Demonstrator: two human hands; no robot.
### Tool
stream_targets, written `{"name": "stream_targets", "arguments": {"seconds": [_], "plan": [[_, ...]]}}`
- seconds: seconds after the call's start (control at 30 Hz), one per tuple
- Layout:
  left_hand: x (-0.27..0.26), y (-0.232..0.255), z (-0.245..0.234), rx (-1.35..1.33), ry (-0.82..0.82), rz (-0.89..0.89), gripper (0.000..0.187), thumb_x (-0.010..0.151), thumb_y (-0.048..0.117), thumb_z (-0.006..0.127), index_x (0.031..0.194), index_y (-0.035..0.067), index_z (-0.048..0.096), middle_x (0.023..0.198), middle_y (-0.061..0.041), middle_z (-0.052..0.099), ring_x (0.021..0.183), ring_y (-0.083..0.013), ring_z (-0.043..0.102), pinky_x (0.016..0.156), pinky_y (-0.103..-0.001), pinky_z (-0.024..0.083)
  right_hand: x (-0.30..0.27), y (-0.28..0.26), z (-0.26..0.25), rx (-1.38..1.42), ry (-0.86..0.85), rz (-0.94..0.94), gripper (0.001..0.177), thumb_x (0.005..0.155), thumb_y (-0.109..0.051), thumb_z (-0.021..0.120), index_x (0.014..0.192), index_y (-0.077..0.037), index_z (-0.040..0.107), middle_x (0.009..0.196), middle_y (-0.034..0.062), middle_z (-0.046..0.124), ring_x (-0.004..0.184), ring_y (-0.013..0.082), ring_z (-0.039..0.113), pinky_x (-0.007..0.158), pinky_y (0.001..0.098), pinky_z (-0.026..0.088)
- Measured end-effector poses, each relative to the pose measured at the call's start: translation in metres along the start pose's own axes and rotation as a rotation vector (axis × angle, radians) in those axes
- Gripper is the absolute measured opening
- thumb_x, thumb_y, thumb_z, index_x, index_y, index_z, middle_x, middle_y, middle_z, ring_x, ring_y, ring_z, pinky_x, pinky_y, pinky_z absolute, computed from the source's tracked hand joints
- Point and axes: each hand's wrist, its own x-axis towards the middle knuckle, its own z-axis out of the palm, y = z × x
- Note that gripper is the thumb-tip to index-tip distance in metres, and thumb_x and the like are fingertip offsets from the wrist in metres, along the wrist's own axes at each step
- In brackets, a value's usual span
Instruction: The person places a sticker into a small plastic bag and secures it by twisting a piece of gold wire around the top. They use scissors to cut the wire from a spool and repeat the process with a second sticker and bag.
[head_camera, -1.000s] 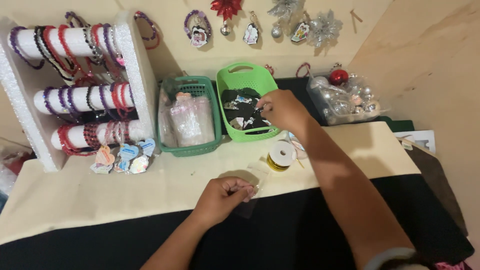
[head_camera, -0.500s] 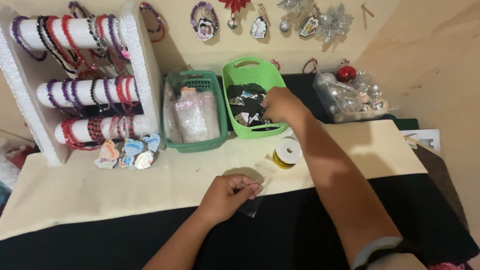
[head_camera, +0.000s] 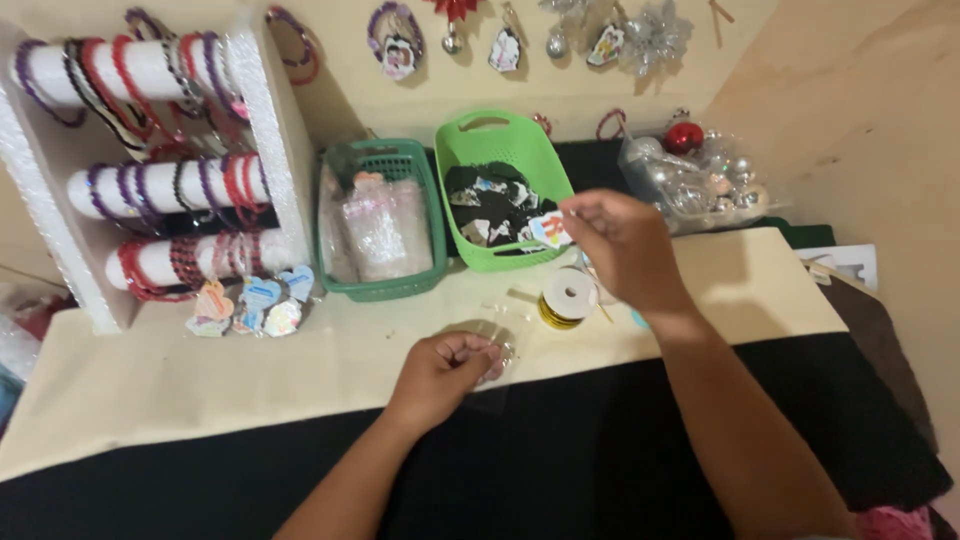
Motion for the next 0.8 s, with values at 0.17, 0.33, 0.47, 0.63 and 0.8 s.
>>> {"name": "stream_targets", "arguments": {"seconds": [0.17, 0.33, 0.47, 0.63, 0.8], "plan": [[-0.002, 0.004, 0.001, 0.008, 0.004, 0.01, 0.016, 0.092, 0.007, 0.071, 0.101, -0.007, 0.072, 0.091, -0.008, 0.076, 0.083, -0.0126, 0.072, 0.078, -0.025, 0.058, -0.067, 0.018, 0.012, 0.326, 0.017, 0.163, 0.031, 0.096, -0.005, 0.067, 0.126, -0.002, 0.061, 0.094, 0.0054, 0.072, 0.082, 0.0084, 0.066, 0.068, 0.023, 0.051], [-0.006, 0.013, 0.007, 0.094, 0.012, 0.011, 0.016, 0.091, 0.006, 0.073, 0.099, -0.008, 0.073, 0.091, -0.009, 0.077, 0.082, -0.0118, 0.073, 0.078, -0.024, 0.058, -0.098, 0.033, 0.033, 0.569, -0.016, 0.108, 0.02, 0.096, 0.003, 0.068, 0.115, 0.001, 0.061, 0.106, 0.0069, 0.072, 0.099, 0.0091, 0.069, 0.085, 0.0229, 0.055], [-0.008, 0.014, 0.009, 0.169, -0.018, 0.011, 0.017, 0.09, 0.007, 0.073, 0.102, -0.006, 0.075, 0.091, -0.007, 0.078, 0.083, -0.0104, 0.073, 0.078, -0.024, 0.059, -0.104, 0.028, 0.037, 0.502, 0.023, 0.123, 0.018, 0.094, 0.007, 0.07, 0.111, 0.004, 0.069, 0.1, 0.0083, 0.074, 0.088, 0.009, 0.067, 0.075, 0.0219, 0.052], [-0.016, 0.023, 0.014, 0.274, -0.083, 0.018, 0.018, 0.091, 0.009, 0.075, 0.104, -0.003, 0.078, 0.091, -0.005, 0.079, 0.082, -0.0083, 0.071, 0.076, -0.023, 0.057, -0.103, 0.021, 0.036, 0.493, 0.044, 0.113, 0.018, 0.094, 0.006, 0.07, 0.111, 0.004, 0.069, 0.097, 0.0068, 0.073, 0.084, 0.0075, 0.068, 0.072, 0.021, 0.055], [-0.018, 0.028, 0.016, 0.335, -0.12, 0.07, 0.018, 0.091, 0.011, 0.075, 0.104, -0.001, 0.078, 0.091, -0.003, 0.08, 0.082, -0.0054, 0.071, 0.077, -0.021, 0.057, -0.104, 0.023, 0.039, 0.404, 0.054, 0.094, 0.015, 0.092, 0.003, 0.073, 0.107, 0.004, 0.071, 0.098, 0.0062, 0.072, 0.083, 0.0055, 0.065, 0.071, 0.0197, 0.051]]}}
